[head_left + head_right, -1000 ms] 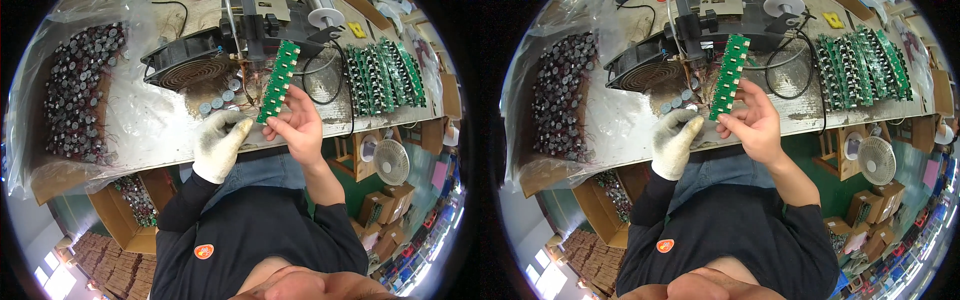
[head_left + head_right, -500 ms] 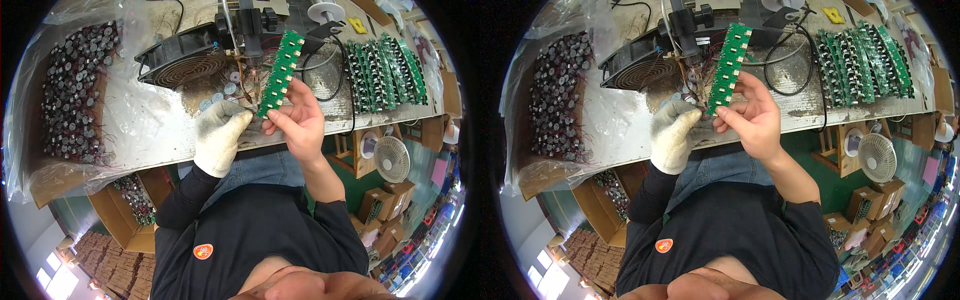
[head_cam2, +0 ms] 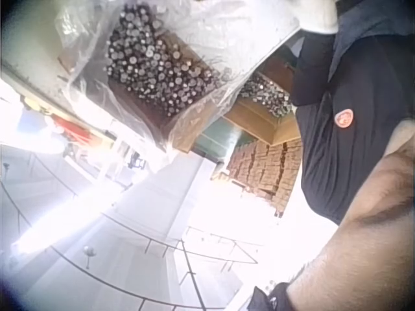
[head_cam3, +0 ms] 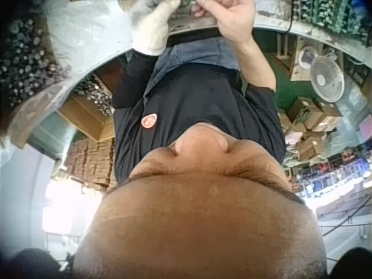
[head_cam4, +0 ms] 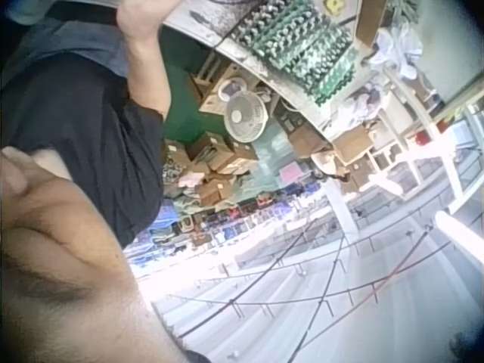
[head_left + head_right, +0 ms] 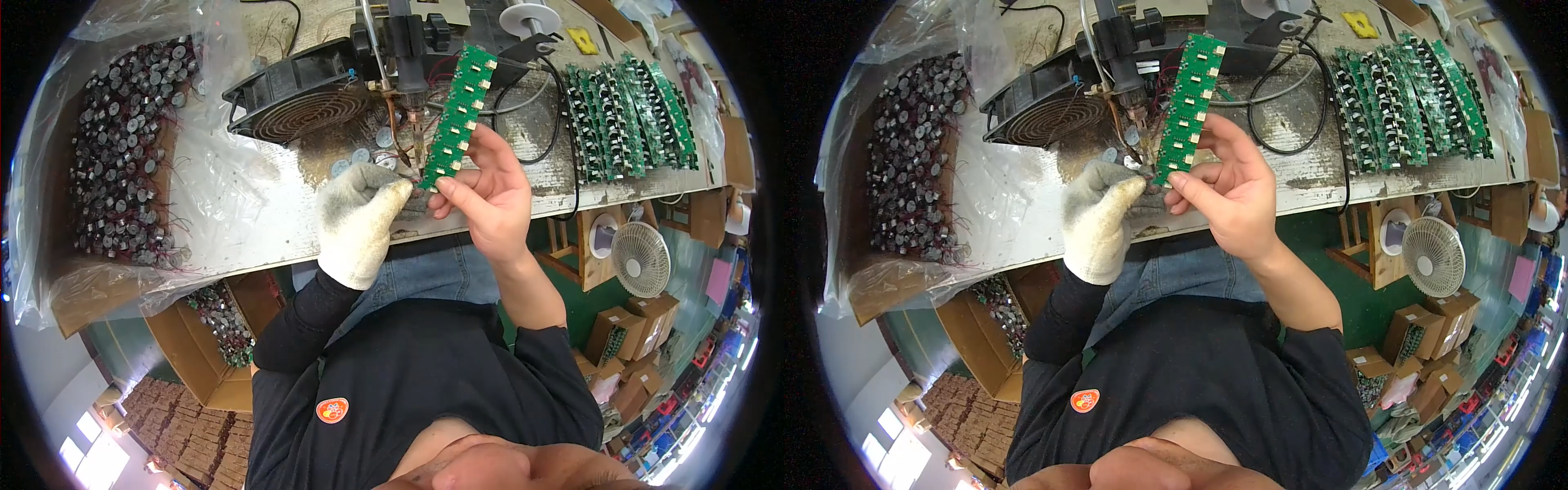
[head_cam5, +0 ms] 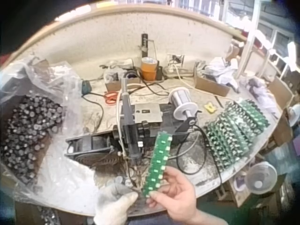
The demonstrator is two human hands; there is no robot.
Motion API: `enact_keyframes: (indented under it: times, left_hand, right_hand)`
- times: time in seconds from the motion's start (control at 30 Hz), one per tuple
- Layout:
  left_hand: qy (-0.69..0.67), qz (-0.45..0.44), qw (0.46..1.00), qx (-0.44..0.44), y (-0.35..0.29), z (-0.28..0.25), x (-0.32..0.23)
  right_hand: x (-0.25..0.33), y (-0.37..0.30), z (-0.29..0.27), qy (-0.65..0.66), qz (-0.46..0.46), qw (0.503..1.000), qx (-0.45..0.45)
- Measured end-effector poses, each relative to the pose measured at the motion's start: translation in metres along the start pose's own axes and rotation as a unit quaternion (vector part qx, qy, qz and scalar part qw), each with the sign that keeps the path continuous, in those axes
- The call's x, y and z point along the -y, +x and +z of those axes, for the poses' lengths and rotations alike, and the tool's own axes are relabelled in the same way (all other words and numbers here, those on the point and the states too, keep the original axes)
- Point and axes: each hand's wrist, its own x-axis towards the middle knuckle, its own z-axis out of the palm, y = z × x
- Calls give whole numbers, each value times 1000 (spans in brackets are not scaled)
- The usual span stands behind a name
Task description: The person assembles small electronic components onto a printed circuit board by hand, using a fixed assembly jig to hold the board steady.
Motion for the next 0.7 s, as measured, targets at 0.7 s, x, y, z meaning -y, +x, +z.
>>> enact_keyframes:
  times: [0.7]
  left_hand:
    - [-48, -24, 998, 19, -3, -4, 8]
  right_hand:
    - [-5, -5, -3, 0, 21, 1000, -10]
